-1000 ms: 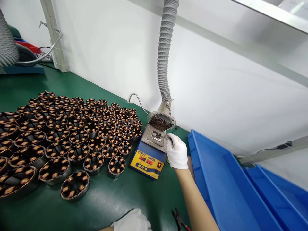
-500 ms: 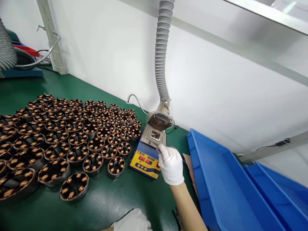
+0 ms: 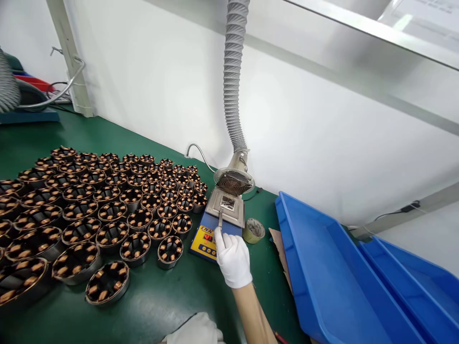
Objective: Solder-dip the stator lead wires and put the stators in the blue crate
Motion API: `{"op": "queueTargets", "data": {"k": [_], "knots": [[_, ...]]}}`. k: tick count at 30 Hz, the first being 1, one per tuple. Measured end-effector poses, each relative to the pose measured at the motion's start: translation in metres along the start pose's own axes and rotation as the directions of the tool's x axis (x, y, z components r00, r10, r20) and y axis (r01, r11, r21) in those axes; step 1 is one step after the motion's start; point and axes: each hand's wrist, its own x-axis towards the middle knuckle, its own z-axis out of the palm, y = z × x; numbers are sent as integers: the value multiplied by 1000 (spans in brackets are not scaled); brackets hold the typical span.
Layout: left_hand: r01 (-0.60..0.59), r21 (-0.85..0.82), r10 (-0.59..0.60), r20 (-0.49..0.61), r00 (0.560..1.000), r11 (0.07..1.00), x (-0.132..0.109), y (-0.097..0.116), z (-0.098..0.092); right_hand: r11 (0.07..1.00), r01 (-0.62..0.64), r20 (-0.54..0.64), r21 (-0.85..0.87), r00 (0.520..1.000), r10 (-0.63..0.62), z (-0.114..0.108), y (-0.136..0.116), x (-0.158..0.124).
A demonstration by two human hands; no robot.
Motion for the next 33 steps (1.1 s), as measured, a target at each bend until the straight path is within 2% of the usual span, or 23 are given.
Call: {"op": "queueTargets", "data": {"k": [3, 6, 8, 9, 10, 12, 15, 17, 18, 19, 21, 23, 25, 27, 30, 31, 32, 33], "knots": [[1, 85, -7, 69, 998, 996, 1, 5, -9, 996, -80, -13, 39, 997, 80, -7, 2, -12], [-7, 145, -7, 98, 995, 989, -1, 15, -27, 970, -219, -18, 109, 975, 222, -17, 14, -34], [-23, 164, 5, 111, 994, 986, -2, 23, -43, 918, -363, -15, 161, 929, 370, -21, 26, -51], [-31, 170, 11, 118, 993, 985, -2, 26, -50, 874, -448, -12, 188, 889, 458, -21, 33, -60], [-37, 173, 16, 126, 992, 984, -2, 29, -58, 816, -536, -7, 217, 835, 550, -20, 40, -67], [-33, 183, 8, 137, 990, 983, -3, 35, -70, 655, -700, 15, 285, 687, 727, -13, 53, -79], [-12, 213, -22, 157, 987, 977, -3, 41, -81, 331, -851, 89, 408, 398, 913, 4, 65, -88], [-5, 221, -30, 153, 988, 975, -3, 43, -84, 103, -869, 177, 484, 212, 961, 13, 69, -87], [-2, 216, -31, 151, 988, 976, -4, 44, -84, -4, -858, 235, 514, 136, 962, 16, 70, -86], [1, 207, -33, 150, 988, 978, -4, 45, -85, -104, -837, 300, 537, 75, 951, 18, 70, -84], [16, 197, -50, 170, 984, 980, -5, 46, -85, -276, -780, 435, 562, -5, 900, 18, 67, -82], [43, 189, -80, 194, 978, 981, -6, 47, -86, -408, -718, 547, 564, -46, 836, 12, 62, -80], [65, 172, -100, 198, 975, 983, -7, 47, -87, -494, -666, 615, 559, -67, 786, 2, 57, -79], [71, 158, -101, 191, 976, 985, -8, 48, -86, -537, -626, 637, 566, -82, 767, -12, 51, -75], [62, 157, -91, 187, 978, 986, -9, 48, -85, -540, -583, 616, 607, -84, 783, -47, 42, -59], [67, 157, -95, 180, 979, 985, -10, 49, -84, -523, -575, 602, 628, -66, 796, -61, 39, -53], [79, 154, -106, 172, 979, 985, -10, 49, -84, -496, -565, 588, 659, -24, 809, -78, 35, -48], [98, 148, -122, 161, 979, 984, -11, 49, -84, -365, -596, 529, 715, 120, 840, -95, 31, -44]]}}
